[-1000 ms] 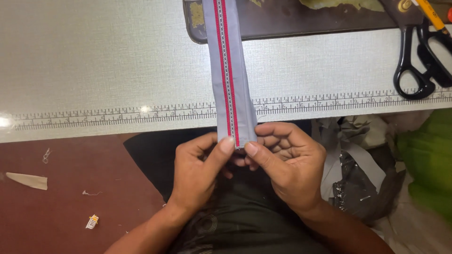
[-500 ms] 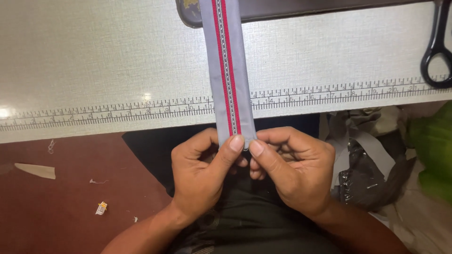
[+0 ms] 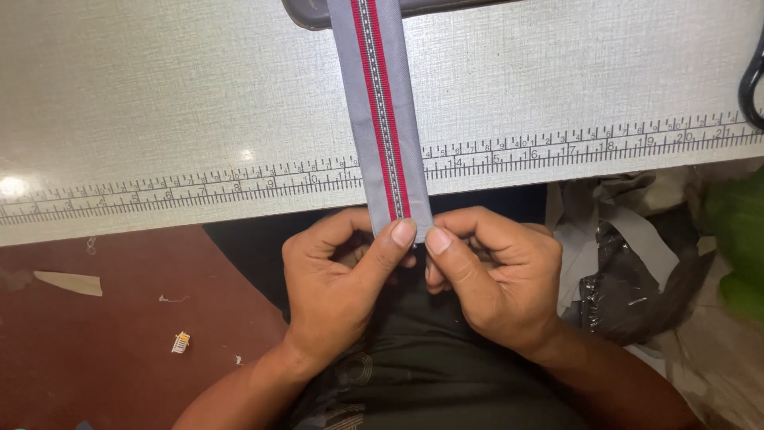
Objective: The person sews a zipper onto a fabric strip using a sewing machine, then trims the excess fabric with scissors. They then align the zipper with a larger white fabric piece and trim the edge.
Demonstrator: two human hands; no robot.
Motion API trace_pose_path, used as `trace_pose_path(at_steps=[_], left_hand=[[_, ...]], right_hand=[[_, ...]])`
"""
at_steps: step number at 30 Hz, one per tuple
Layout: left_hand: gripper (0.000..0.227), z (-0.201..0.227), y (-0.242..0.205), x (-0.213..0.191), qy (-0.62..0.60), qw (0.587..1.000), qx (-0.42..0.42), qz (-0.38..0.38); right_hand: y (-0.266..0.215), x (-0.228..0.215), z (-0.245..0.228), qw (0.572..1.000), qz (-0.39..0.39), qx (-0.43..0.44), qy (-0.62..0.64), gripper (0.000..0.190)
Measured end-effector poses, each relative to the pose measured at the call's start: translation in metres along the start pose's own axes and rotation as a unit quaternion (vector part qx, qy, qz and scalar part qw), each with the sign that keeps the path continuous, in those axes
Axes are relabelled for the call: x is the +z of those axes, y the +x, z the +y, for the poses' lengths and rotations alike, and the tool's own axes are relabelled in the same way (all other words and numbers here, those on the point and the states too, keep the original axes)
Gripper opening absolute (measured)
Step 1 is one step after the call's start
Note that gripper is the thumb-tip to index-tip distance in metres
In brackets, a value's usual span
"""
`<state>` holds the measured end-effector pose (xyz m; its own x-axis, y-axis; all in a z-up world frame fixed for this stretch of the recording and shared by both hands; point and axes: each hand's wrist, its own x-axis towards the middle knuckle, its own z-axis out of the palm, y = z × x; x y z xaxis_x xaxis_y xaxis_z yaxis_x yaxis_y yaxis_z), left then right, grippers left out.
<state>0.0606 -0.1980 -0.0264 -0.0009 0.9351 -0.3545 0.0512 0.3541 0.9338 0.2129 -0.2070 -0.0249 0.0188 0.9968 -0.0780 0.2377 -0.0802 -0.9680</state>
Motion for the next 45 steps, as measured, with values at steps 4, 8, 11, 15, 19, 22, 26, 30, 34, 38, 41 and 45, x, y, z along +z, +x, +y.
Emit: trace_pose_path(at_steps=[4,8,11,15,19,22,26,30,34,38,41,45], left_hand=[[0.015,-0.006,0.003,-0.002,0.036,0.999,0.021,0.005],[0.019,-0.01,0.004,-0.005,-0.081,0.995,-0.028,-0.048],[0.017,-0.009,0.003,-0.007,-0.094,0.993,-0.023,-0.06],[0.02,-0.014,0.004,-0.008,-0.06,0.997,-0.003,-0.05],[0.015,-0.012,0.002,-0.006,-0.046,0.999,-0.004,-0.021],[0.015,-0.01,0.001,-0.005,-0.038,0.999,0.001,-0.009],[0.017,-0.01,0.001,-0.005,-0.018,1.0,-0.008,0.0],[0.017,-0.01,0.0,-0.005,-0.027,1.0,-0.004,-0.001],[0.017,-0.009,0.001,-0.006,-0.001,1.0,0.008,0.0],[0.023,-0.003,0.0,-0.013,0.069,0.997,0.035,-0.007],[0.032,0.019,0.0,-0.021,0.218,0.954,0.207,-0.004],[0.02,0.056,0.013,-0.036,0.365,0.82,0.441,-0.01]], right_hand=[[0.002,-0.001,0.003,1.0,-0.014,-0.01,-0.018,0.025],[0.001,-0.004,0.004,0.999,-0.023,-0.011,-0.028,0.022],[0.002,-0.005,0.004,0.999,-0.031,-0.015,-0.03,0.022],[0.005,-0.004,0.012,0.998,-0.056,-0.01,0.0,0.025],[0.004,-0.004,0.014,0.999,-0.051,-0.015,-0.001,0.024],[0.006,-0.007,0.011,0.997,-0.036,-0.048,-0.049,0.021],[0.016,-0.017,0.016,0.93,0.003,-0.327,-0.168,0.007],[0.021,-0.028,0.023,0.819,0.022,-0.475,-0.322,0.01],[0.029,-0.028,0.016,0.793,0.012,-0.51,-0.333,0.009],[0.03,-0.027,0.007,0.81,-0.001,-0.494,-0.318,0.007],[0.031,-0.027,0.001,0.821,-0.002,-0.484,-0.303,0.007],[0.034,-0.027,-0.002,0.84,-0.015,-0.469,-0.273,0.014]])
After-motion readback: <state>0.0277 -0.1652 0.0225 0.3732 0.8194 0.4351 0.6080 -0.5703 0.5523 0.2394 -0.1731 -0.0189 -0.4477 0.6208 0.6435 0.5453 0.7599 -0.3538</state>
